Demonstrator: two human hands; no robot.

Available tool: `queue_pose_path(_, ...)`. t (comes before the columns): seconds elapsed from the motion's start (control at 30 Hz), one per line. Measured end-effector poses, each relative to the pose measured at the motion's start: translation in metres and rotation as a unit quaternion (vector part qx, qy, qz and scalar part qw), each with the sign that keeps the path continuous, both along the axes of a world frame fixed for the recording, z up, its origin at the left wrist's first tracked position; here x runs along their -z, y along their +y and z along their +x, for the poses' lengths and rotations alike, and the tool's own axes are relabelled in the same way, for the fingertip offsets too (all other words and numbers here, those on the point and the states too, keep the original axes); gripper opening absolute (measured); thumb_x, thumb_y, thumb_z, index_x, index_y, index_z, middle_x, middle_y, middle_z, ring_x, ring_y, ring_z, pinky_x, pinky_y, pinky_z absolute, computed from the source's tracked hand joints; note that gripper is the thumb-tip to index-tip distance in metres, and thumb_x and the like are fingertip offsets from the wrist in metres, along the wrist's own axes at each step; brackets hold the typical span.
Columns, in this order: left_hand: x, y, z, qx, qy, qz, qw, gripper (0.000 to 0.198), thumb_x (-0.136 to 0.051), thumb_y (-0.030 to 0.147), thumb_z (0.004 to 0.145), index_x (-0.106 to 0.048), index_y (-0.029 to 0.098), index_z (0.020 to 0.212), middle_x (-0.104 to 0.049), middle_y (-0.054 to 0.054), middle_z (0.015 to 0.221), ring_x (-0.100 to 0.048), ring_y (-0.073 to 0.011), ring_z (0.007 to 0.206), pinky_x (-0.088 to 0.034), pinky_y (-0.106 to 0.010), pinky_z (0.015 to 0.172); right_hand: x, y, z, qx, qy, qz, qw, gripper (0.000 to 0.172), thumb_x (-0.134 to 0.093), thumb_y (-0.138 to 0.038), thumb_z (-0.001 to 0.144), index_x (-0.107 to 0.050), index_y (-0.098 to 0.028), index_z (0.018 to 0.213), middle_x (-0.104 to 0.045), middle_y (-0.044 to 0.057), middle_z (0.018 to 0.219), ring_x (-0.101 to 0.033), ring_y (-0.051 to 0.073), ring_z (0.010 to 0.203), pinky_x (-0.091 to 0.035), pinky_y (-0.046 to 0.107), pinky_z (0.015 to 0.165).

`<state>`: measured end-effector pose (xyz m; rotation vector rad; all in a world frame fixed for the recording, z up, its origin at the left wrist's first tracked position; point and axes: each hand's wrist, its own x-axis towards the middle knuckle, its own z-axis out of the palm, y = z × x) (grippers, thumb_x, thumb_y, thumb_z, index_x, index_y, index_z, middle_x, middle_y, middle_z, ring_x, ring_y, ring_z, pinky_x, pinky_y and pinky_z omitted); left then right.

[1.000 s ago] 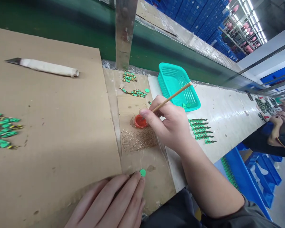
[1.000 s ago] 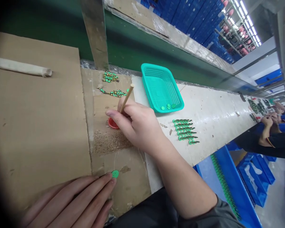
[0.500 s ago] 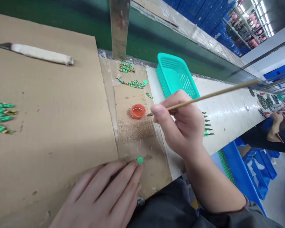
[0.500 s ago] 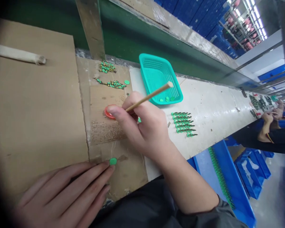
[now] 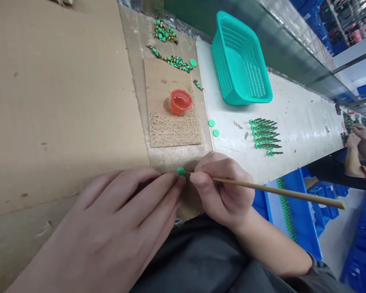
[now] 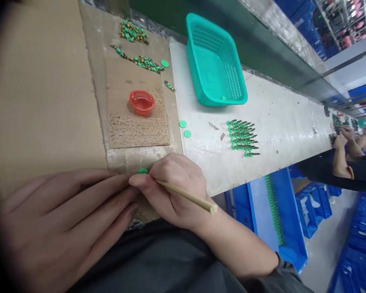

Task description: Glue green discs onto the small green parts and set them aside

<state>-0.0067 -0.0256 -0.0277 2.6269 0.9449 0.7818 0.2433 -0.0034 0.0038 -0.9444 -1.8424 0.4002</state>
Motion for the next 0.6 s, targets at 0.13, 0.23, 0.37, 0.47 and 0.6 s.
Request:
queue_pose_path(0.13,-0.0028,0.003,0.0,0.019,0.025,0.023,0.999,0.048,-0.057,0.02,0.121,-0.068,0.021,0.169,-0.079,-0.008,0.163,-0.073,-0.0402,0.144,-0.059,-0.063,0.116,0.002,0.0001,-0.0005,0.016,0.0,-0.002,1.0,0.032,-0.069,-0.024,0.124,-0.058,-0.027,0.094,-0.06,-0.005,0.078,-0.065,0.014,0.064,-0.057,0.03,0.059)
queue_pose_path(0.23,-0.0032,0.0017,-0.0006,0.016,0.018,0.025,0.999,0.048,-0.06,0.022,0.122,-0.068,0.022,0.17,-0.078,-0.007,0.163,-0.073,-0.0403,0.144,-0.061,-0.063,0.116,0.0042,0.0008,-0.001,0.015,-0.005,0.01,1.0,0.028,-0.068,-0.021,0.122,-0.058,-0.028,0.096,-0.06,-0.005,0.078,-0.066,0.015,0.064,-0.059,0.031,0.058)
queue_pose_path(0.37,-0.0029,-0.0001,-0.0008,0.008,0.009,0.009,1.0,0.049,-0.058,0.021,0.121,-0.068,0.024,0.169,-0.078,-0.005,0.164,-0.074,-0.0394,0.143,-0.061,-0.062,0.119,0.005,0.0017,0.0002,0.018,-0.016,0.006,1.0,0.027,-0.072,-0.018,0.116,-0.058,-0.03,0.096,-0.06,-0.006,0.077,-0.066,0.014,0.062,-0.059,0.03,0.057)
queue_pose_path(0.47,-0.0034,0.0005,-0.0004,0.001,0.001,0.01,1.0,0.045,-0.059,0.028,0.122,-0.071,0.025,0.166,-0.08,-0.006,0.161,-0.074,-0.0394,0.141,-0.06,-0.062,0.117,0.003,0.0016,0.0014,0.026,-0.025,0.0,0.999,0.028,-0.072,-0.02,0.117,-0.058,-0.03,0.096,-0.06,-0.006,0.077,-0.067,0.014,0.063,-0.06,0.029,0.058)
queue_pose_path(0.6,-0.0045,0.0021,0.0013,0.007,0.006,0.01,1.0,0.049,-0.06,0.024,0.12,-0.07,0.023,0.168,-0.08,-0.006,0.161,-0.072,-0.0397,0.142,-0.058,-0.062,0.117,0.0013,0.0012,0.0017,0.016,-0.026,-0.006,1.0,0.028,-0.072,-0.018,0.118,-0.058,-0.028,0.095,-0.061,-0.005,0.078,-0.068,0.014,0.065,-0.06,0.03,0.06)
